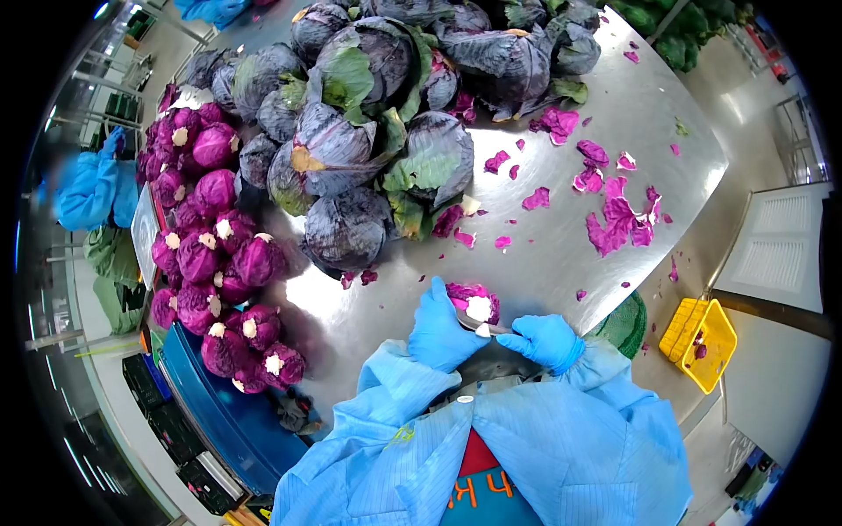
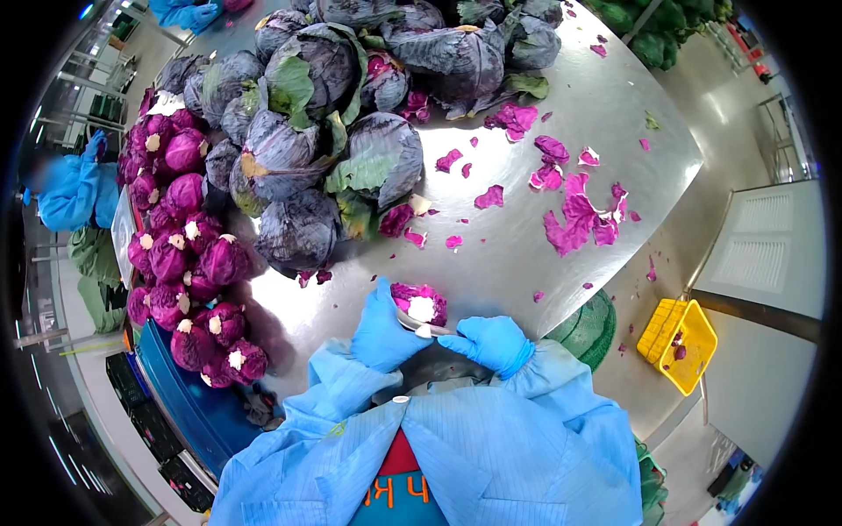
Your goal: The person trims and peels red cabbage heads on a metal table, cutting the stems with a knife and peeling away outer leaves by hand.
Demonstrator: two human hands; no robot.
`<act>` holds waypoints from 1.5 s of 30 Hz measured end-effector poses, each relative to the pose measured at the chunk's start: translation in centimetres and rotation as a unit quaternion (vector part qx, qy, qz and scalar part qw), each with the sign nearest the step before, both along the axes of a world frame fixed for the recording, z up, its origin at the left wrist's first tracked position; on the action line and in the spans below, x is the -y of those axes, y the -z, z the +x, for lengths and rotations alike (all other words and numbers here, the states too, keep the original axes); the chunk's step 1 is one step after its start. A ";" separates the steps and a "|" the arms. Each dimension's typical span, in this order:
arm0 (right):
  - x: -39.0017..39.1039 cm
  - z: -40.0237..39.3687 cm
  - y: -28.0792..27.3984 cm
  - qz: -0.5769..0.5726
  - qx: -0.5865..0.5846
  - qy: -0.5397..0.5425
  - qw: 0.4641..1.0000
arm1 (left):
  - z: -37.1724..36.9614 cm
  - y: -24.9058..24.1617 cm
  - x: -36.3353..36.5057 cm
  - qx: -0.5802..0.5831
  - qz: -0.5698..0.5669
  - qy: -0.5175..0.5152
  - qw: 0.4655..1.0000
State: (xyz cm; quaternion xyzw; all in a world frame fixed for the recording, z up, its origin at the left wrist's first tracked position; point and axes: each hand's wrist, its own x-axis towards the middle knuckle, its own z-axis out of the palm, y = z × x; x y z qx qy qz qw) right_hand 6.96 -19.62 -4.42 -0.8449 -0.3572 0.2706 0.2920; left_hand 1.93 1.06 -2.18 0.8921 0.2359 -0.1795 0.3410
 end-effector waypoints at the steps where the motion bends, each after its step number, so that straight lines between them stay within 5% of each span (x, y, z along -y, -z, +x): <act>1: 0.1 0.1 0.7 0.012 0.012 -0.001 1.000 | 0.2 -0.1 0.2 -0.005 0.009 -0.002 1.000; 12: -2.0 1.0 1.8 -0.061 0.070 0.092 0.992 | 2.3 -1.1 1.0 -0.099 0.018 -0.009 0.995; 15: -2.0 4.1 5.6 0.043 0.135 0.167 0.976 | 2.1 -2.9 1.9 -0.118 0.069 0.051 0.989; 16: -1.9 5.6 4.7 0.060 -0.050 0.266 0.961 | 1.6 -2.5 1.8 -0.094 0.061 0.048 0.993; 18: -1.4 8.0 2.0 0.086 -0.406 0.418 0.808 | 0.5 -0.7 1.1 -0.045 0.048 0.036 0.997; 21: -1.1 6.5 0.8 0.064 -0.433 0.322 0.839 | -1.0 1.0 -0.4 0.019 -0.002 0.028 0.999; 24: -1.5 3.2 0.1 0.045 -0.260 0.169 0.950 | -1.7 2.4 -0.9 0.063 -0.037 0.017 0.997; 27: -1.2 0.6 0.9 0.034 -0.064 0.056 0.996 | -1.9 2.5 -1.0 0.089 -0.056 0.012 0.994; 45: -2.6 3.4 2.9 -0.008 -0.140 -0.040 0.989 | -0.5 1.0 -0.6 -0.004 -0.027 0.006 1.000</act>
